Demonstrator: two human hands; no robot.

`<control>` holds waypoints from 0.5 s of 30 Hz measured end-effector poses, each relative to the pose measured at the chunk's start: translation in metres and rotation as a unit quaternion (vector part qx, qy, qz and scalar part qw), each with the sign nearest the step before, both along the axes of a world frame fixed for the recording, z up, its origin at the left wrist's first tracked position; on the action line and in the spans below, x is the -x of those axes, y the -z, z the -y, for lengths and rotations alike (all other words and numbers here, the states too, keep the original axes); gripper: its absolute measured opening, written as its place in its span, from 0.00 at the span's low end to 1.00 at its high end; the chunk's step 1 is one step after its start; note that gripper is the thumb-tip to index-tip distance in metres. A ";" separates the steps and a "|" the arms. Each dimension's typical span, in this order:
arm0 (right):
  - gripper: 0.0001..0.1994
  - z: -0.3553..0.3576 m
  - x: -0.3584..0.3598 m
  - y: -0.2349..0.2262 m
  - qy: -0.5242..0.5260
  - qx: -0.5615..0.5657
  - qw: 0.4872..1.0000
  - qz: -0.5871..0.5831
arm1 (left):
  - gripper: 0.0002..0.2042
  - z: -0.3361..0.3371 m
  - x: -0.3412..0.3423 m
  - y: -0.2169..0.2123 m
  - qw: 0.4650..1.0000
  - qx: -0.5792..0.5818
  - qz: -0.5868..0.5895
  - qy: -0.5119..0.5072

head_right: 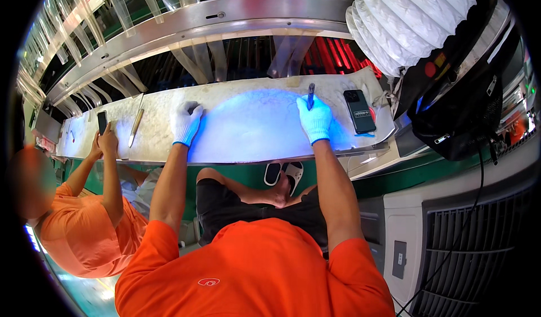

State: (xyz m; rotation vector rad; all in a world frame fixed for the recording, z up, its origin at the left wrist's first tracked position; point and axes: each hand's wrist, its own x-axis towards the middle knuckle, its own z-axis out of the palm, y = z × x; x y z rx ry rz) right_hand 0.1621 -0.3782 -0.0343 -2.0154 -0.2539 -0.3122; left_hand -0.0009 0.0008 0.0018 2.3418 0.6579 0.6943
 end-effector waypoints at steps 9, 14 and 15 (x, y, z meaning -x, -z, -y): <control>0.13 -0.001 0.004 -0.010 0.007 0.014 1.000 -0.007 | 0.17 -0.001 -0.001 0.002 1.000 0.000 -0.006 -0.001; 0.14 0.000 0.002 -0.006 0.009 0.023 1.000 0.001 | 0.16 -0.003 -0.002 0.005 1.000 -0.013 0.007 -0.003; 0.14 0.001 0.001 -0.004 0.010 0.025 1.000 0.005 | 0.16 -0.004 -0.003 0.007 1.000 -0.010 0.005 -0.004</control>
